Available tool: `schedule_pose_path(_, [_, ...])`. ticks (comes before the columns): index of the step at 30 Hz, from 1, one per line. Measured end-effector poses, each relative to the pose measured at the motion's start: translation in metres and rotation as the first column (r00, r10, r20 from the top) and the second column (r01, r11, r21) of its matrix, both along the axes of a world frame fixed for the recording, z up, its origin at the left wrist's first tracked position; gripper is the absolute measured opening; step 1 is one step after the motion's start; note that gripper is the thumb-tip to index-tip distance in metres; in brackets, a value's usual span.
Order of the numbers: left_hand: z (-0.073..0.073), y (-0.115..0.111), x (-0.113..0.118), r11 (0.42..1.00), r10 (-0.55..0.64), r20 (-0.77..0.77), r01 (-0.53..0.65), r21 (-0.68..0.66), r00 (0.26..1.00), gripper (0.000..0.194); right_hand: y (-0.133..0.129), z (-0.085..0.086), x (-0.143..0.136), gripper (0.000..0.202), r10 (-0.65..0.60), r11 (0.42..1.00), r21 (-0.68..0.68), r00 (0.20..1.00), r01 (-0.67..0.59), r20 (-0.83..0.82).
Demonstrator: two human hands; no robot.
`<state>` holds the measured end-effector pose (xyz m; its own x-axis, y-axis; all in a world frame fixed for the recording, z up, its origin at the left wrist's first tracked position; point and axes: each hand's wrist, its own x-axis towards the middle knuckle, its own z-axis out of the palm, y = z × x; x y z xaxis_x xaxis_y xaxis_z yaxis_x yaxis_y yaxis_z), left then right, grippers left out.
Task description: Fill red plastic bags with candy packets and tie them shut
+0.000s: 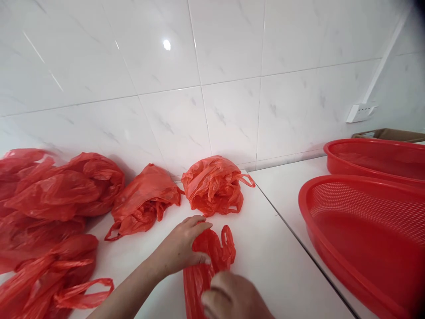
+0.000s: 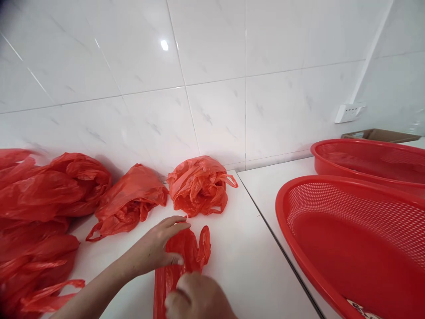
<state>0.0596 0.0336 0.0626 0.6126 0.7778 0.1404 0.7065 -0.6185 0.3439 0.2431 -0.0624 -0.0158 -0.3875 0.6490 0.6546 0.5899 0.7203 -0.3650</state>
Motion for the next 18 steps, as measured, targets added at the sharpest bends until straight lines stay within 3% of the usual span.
schedule_pose_path(3, [-0.021,-0.01,-0.016,0.983,0.103,0.057,-0.093,-0.158,0.993,0.09,0.018,0.007,0.006,0.033,-0.187,0.982,0.017,0.982,0.186,0.034])
schedule_pose_path(5, [-0.03,-0.011,-0.021,0.969,0.152,0.118,-0.125,-0.214,0.981,0.083,0.028,0.009,0.011,0.053,-0.284,0.958,0.0,0.952,0.286,0.11])
schedule_pose_path(7, [-0.037,-0.01,-0.023,0.958,0.207,0.182,-0.162,-0.236,0.961,0.066,0.036,0.008,0.015,0.06,-0.317,0.942,-0.058,0.932,0.331,0.177])
schedule_pose_path(11, [-0.048,-0.006,-0.033,0.961,0.24,0.298,-0.182,-0.21,0.924,0.028,0.047,0.007,0.025,0.016,-0.32,0.893,-0.249,0.919,0.374,0.233])
schedule_pose_path(13, [-0.053,-0.002,-0.044,0.963,0.264,0.363,-0.222,-0.152,0.894,0.024,0.05,0.011,0.032,0.01,-0.379,0.832,-0.368,0.91,0.415,0.169])
schedule_pose_path(15, [-0.057,0.002,-0.057,0.947,0.32,0.423,-0.302,-0.109,0.848,0.02,0.054,0.018,0.041,0.007,-0.483,0.733,-0.527,0.875,0.43,0.042])
schedule_pose_path(18, [-0.059,0.009,-0.072,0.912,0.393,0.473,-0.401,-0.089,0.788,0.01,0.059,0.026,0.052,0.013,-0.611,0.598,-0.726,0.78,0.341,-0.137])
